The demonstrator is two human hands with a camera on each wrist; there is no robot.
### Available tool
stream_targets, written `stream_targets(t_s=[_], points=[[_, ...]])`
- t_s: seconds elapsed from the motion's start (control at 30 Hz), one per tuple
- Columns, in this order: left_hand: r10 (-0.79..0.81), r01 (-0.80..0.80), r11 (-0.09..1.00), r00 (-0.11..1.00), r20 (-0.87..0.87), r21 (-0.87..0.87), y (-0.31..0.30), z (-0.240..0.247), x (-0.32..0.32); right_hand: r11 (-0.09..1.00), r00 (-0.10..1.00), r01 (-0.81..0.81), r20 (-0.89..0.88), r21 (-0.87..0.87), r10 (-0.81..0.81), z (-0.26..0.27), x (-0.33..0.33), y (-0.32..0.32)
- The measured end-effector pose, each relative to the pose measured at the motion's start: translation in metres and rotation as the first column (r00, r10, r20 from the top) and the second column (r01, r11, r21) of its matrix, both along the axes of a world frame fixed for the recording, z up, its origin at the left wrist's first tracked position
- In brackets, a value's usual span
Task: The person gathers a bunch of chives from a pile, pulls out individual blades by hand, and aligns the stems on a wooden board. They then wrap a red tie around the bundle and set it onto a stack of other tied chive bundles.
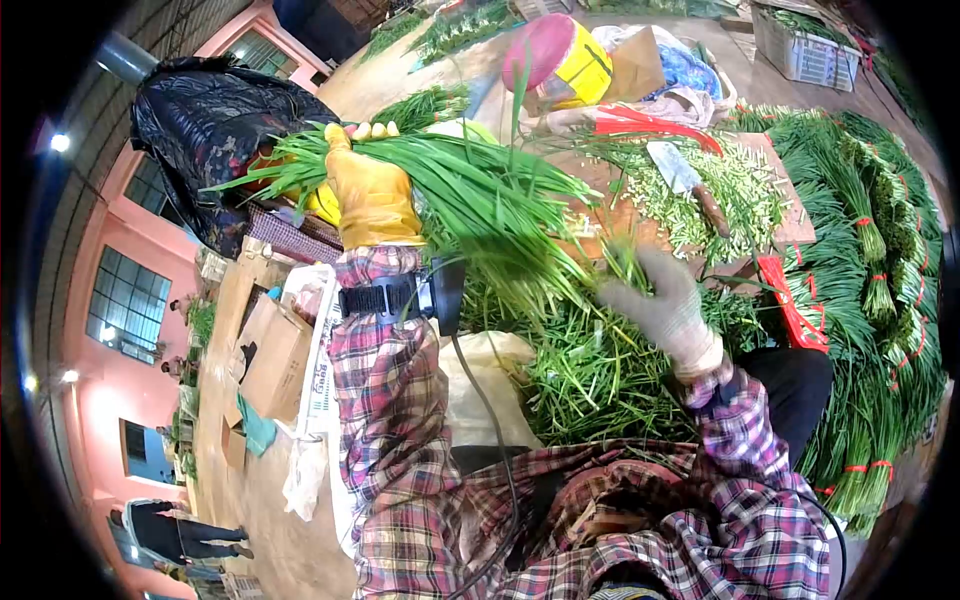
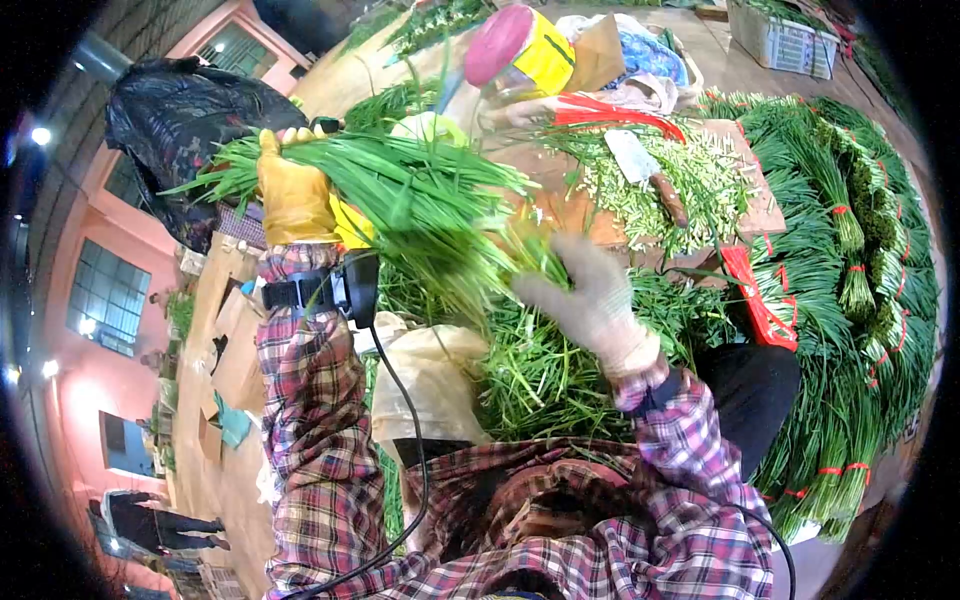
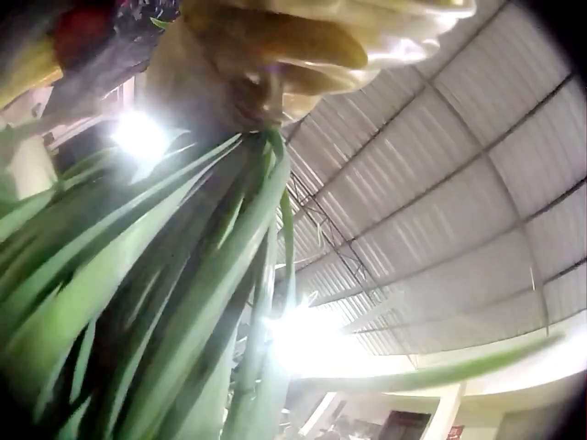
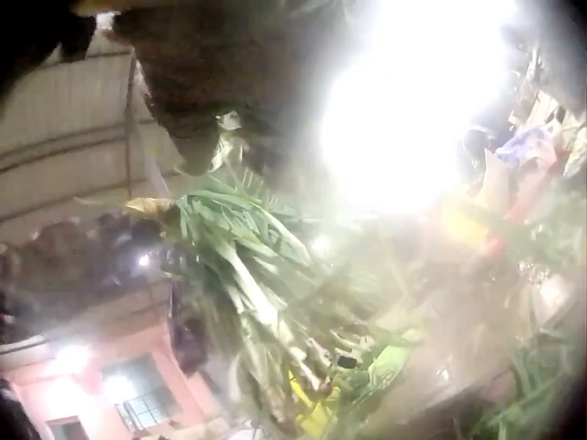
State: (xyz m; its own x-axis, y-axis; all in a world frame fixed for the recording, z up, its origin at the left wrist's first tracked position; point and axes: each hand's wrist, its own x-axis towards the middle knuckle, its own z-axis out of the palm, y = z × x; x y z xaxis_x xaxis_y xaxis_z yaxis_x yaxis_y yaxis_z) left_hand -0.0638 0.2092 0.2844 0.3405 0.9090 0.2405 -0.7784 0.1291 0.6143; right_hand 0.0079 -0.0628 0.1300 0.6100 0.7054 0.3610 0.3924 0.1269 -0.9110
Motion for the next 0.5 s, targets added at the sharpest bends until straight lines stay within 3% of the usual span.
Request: stream_targets(t_s=[0.03, 0.13, 0.2, 0.27, 0.33, 0.4, 0.43, 0.47, 0.5], points=[[-0.003, 0.003, 1.000, 1.000, -0.002, 0.003, 0.001, -0.004, -0.001, 0.993, 0.989, 0.110, 0.092, 0.037, -0.113, 0.009, 0.008, 0.010], [-0.181, 0.181, 0.983, 0.983, 0.019, 0.017, -0.008, -0.009, 0.003, 0.990, 0.968, -0.129, -0.222, -0.057, 0.114, 0.008, 0.026, 0.058], [-0.081, 0.077, 0.995, 0.995, -0.050, -0.070, -0.035, -0.004, 0.011, 0.990, 0.969, -0.106, -0.215, 0.093, 0.124, -0.008, 0.024, 0.097], [-0.077, 0.071, 0.996, 0.992, -0.102, -0.061, -0.045, -0.007, 0.015, 0.918, 0.788, -0.063, -0.545, 0.390, 0.286, -0.002, 0.014, 0.122], [-0.129, 0.128, 0.992, 0.989, -0.071, -0.018, -0.041, -0.009, 0.016, 0.937, 0.741, 0.098, -0.654, 0.334, 0.156, 0.001, 0.012, 0.121], [-0.135, 0.136, 0.991, 0.989, -0.063, 0.005, -0.027, -0.009, 0.013, 0.949, 0.616, 0.139, -0.775, 0.282, 0.140, 0.001, 0.021, 0.098], [-0.160, 0.158, 0.987, 0.986, -0.039, -0.031, -0.018, -0.008, 0.010, 0.809, 0.275, 0.266, -0.846, 0.524, 0.458, -0.001, 0.020, 0.087], [-0.185, 0.184, 0.981, 0.983, -0.015, -0.067, -0.008, -0.008, 0.005, 0.749, 0.081, 0.362, -0.819, 0.555, 0.568, -0.020, 0.026, 0.080], [-0.283, 0.284, 0.958, 0.958, 0.034, -0.026, -0.001, -0.010, -0.002, 0.748, 0.093, 0.419, -0.843, 0.516, 0.529, -0.048, 0.037, 0.073]])
